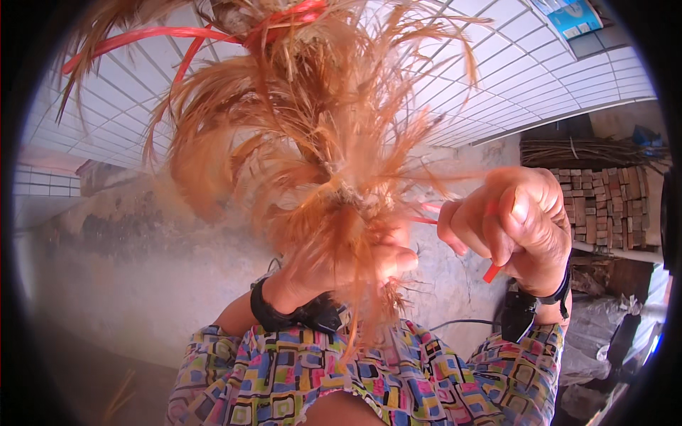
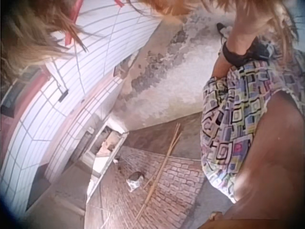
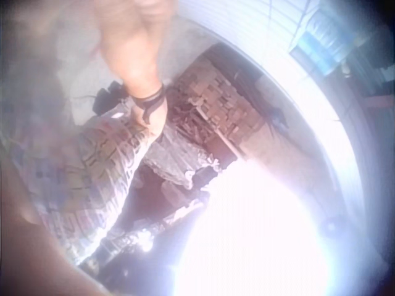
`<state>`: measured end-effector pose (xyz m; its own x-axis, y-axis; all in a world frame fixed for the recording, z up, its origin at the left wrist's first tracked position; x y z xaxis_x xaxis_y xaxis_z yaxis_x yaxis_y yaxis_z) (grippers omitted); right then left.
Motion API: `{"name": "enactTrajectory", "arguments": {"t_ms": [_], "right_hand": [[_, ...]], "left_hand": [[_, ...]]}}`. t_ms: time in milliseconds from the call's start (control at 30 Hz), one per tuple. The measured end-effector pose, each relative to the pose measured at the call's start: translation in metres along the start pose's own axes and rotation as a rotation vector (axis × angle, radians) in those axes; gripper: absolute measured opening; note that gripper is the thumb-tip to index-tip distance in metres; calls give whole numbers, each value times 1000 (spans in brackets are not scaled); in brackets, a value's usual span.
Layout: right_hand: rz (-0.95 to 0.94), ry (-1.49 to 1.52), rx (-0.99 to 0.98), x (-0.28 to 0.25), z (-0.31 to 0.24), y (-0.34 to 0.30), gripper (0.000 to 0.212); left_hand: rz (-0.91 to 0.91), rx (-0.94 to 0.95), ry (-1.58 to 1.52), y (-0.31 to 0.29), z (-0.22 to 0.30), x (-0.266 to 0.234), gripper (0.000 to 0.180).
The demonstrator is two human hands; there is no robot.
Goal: The person ties red plastic strips onto a feather duster by hand and then attaches it to a long pole to brush a high corner and ceiling area.
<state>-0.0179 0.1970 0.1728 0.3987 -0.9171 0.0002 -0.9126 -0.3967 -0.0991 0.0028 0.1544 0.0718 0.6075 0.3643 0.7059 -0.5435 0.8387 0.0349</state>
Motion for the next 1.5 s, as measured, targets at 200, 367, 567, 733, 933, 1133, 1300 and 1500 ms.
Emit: {"name": "enactTrajectory", "arguments": {"t_ms": [200,367,567,733,933,1133,1300,1500], "right_hand": [[-72,-410,-484,56,-26,7,27],[-192,-1256,-501,117,-1,21,16],[-334,-2119,-492,149,66,43,20],[-240,-915,-754,137,-37,20,25],[242,-442,-253,-51,30,42,10],[-182,-377,68,-17,177,54,11],[-236,-245,72,-7,176,68,21],[-159,68,-37,-28,85,54,35]], "left_hand": [[169,293,55,5,0,-42,19],[243,384,64,24,-11,-56,19],[297,378,-134,27,-13,-71,24],[64,334,-247,29,3,-40,32],[-368,245,-560,16,14,1,38],[-513,117,-689,13,15,34,40],[-576,185,-671,7,22,31,40],[-452,156,-647,7,17,21,40]]}}
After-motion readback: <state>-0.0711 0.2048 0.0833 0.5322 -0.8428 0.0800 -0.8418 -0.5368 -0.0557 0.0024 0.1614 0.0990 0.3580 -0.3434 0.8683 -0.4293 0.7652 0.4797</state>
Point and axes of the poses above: each hand's wrist, its own y-axis towards the middle knuckle, its own x-axis out of the palm, z = x × y, the point moved 10 cm from there along y, towards the middle knuckle, and after that the axes turned 4 degrees about -y, right-handed, at the moved point
